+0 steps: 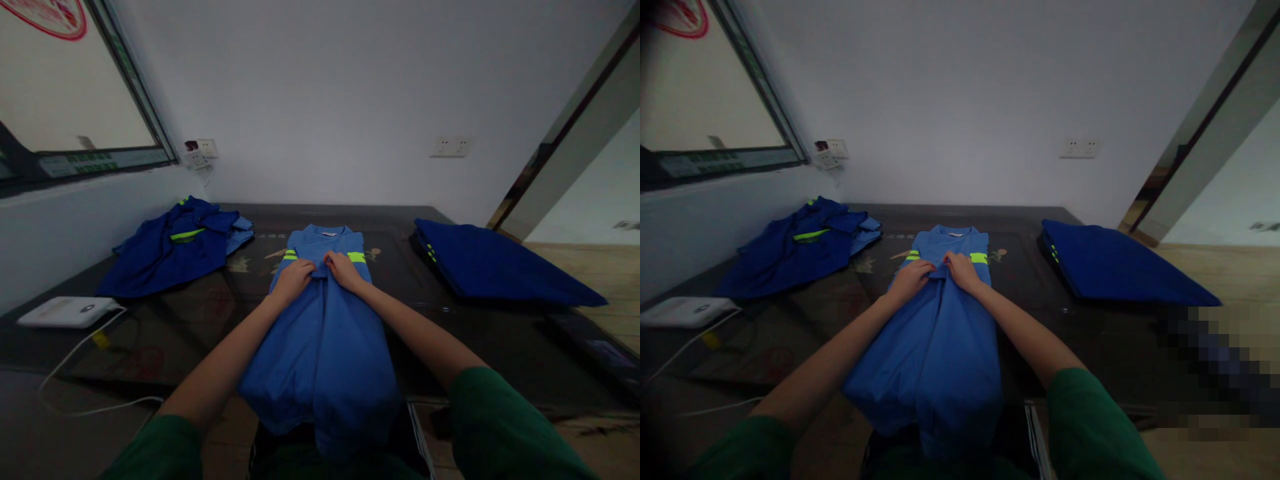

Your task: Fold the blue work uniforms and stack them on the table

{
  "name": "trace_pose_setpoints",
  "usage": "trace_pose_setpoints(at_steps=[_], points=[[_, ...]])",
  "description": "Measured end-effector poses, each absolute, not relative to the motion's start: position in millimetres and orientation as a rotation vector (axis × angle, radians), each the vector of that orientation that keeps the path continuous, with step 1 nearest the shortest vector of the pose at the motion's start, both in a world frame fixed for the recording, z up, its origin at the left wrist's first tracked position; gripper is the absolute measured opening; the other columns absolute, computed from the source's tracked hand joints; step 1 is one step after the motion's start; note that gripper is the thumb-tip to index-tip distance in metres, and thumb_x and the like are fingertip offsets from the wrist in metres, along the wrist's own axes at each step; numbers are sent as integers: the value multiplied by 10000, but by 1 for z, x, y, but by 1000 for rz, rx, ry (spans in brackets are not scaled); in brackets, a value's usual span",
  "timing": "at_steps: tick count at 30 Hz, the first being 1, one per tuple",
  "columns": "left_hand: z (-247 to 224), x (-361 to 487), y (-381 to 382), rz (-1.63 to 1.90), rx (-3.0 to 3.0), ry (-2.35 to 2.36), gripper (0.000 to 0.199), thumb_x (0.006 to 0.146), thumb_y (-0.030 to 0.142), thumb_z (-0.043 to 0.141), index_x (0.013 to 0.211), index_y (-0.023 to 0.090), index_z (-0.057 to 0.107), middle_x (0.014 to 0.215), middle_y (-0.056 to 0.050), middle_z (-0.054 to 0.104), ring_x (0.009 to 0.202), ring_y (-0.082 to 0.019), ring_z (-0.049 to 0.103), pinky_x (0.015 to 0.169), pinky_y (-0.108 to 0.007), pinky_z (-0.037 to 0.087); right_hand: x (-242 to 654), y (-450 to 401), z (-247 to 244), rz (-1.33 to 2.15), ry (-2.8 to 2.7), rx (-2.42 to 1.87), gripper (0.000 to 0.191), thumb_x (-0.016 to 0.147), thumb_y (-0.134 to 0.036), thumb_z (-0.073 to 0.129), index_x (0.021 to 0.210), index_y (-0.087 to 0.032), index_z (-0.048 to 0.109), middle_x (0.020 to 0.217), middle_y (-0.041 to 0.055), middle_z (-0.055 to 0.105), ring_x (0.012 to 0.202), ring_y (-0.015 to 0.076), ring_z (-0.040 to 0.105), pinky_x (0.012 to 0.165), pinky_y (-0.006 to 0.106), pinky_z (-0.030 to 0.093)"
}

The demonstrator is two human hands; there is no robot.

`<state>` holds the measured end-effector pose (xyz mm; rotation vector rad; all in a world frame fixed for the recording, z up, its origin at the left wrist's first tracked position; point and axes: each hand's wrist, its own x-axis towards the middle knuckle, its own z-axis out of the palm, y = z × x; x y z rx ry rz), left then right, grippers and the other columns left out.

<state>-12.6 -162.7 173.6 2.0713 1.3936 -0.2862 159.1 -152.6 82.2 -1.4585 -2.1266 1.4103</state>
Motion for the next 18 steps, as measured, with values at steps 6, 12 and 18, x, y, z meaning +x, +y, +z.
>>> trace_pose_setpoints(at_steps=[6, 12, 18], points=[[177, -23, -162, -448, 2081, 1304, 358, 815, 31, 469, 1061, 166, 693, 1148, -67, 684, 1100, -203, 593, 968, -319, 459, 150, -154, 83, 1364, -2217, -1461, 221, 945, -134, 419, 1099, -171, 573, 1044, 79, 664, 973, 214, 559, 835, 317, 387], [180, -17, -167, -530, 2178, 1190, 383, 832, 63, 484, 1157, 172, 655, 1177, -86, 658, 1100, -216, 580, 945, -341, 457, 147, -161, 82, 1370, -2270, -1462, 216, 941, -131, 422, 1080, -173, 582, 1042, 90, 669, 979, 234, 561, 830, 331, 393], [189, -6, -168, -575, 2124, 1136, 345, 850, 126, 496, 1148, 184, 661, 1159, -90, 665, 1061, -215, 615, 933, -327, 466, 146, -158, 84, 1350, -2284, -1487, 240, 943, -121, 391, 1098, -177, 566, 1054, 100, 662, 989, 244, 548, 833, 343, 397]])
